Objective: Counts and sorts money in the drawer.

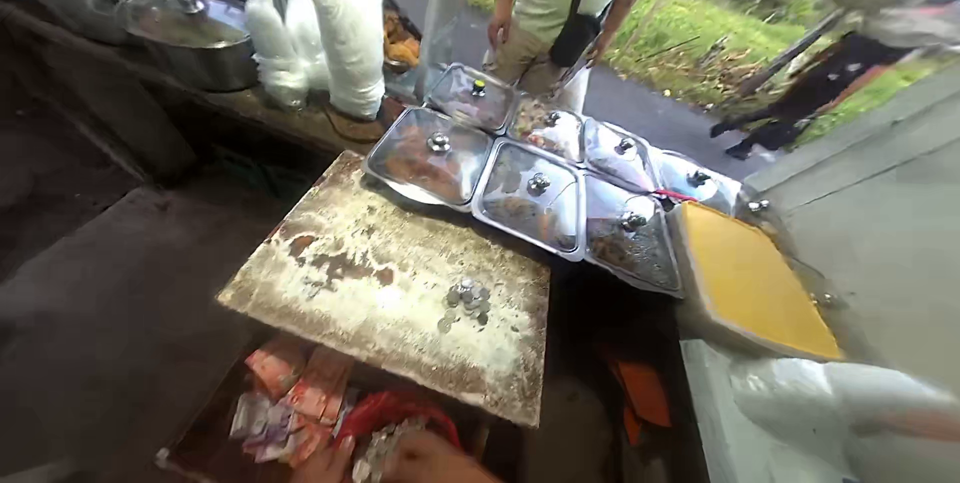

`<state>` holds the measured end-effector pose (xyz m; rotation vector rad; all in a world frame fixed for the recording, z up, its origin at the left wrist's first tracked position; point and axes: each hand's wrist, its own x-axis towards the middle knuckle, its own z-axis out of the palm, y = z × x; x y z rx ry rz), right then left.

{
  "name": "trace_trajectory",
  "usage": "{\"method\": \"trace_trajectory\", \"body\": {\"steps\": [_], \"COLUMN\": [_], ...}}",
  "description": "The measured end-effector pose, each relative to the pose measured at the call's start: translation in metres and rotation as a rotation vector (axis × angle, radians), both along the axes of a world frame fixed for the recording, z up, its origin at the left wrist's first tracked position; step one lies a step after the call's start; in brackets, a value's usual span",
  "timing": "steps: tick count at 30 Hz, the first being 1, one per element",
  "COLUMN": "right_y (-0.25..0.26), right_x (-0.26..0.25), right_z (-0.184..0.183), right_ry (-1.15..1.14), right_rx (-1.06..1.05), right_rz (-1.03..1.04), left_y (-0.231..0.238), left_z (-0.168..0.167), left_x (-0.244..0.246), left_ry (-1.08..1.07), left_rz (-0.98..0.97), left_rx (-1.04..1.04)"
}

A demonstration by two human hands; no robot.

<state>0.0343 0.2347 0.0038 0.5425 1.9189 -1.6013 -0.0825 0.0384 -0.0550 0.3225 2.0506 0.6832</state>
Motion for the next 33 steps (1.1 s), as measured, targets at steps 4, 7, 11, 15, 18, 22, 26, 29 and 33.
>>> {"method": "trace_trajectory", "body": {"steps": [4, 7, 11, 15, 18, 22, 26, 29, 33], "right_y": [0.034, 0.053, 0.039, -0.010, -0.034, -0.035, -0.036, -0.028, -0.023], "right_x": [0.031, 0.042, 0.018, -0.018, -0.037, -0.044, -0.032, -0.025, -0.025], "right_z": [0.025, 0.030, 0.039, 0.030, 0.011, -0.020, -0.002, 0.015, 0.020], "right_ry": [-0.177, -0.150, -0.140, -0.228, -0.301, -0.334, -0.244, -0.246, -0.283], "right_rx": [-0.405, -0.353, 0.230, 0.576, 0.712, 0.705, 0.576, 0.560, 0.524], "right_rz": [-0.190, -0.104, 0.339, 0.683, 0.705, 0.704, 0.868, 0.867, 1.085], "left_y": [-0.005, -0.008, -0.006, -0.002, -0.002, -0.003, -0.003, -0.002, -0.004], "left_z": [-0.002, -0.008, -0.003, 0.000, 0.003, 0.000, -0.002, -0.001, 0.000], "left_x": [-0.001, -0.004, -0.008, -0.009, -0.009, -0.010, -0.009, -0.009, -0.006], "left_ry": [-0.052, -0.047, -0.092, -0.119, -0.141, -0.139, -0.138, -0.123, -0.089], "left_rz": [0.030, -0.013, -0.009, 0.044, 0.067, 0.076, 0.062, 0.042, -0.017], "left_rx": [-0.014, -0.013, -0.030, -0.025, -0.048, -0.041, -0.042, -0.035, -0.026]}}
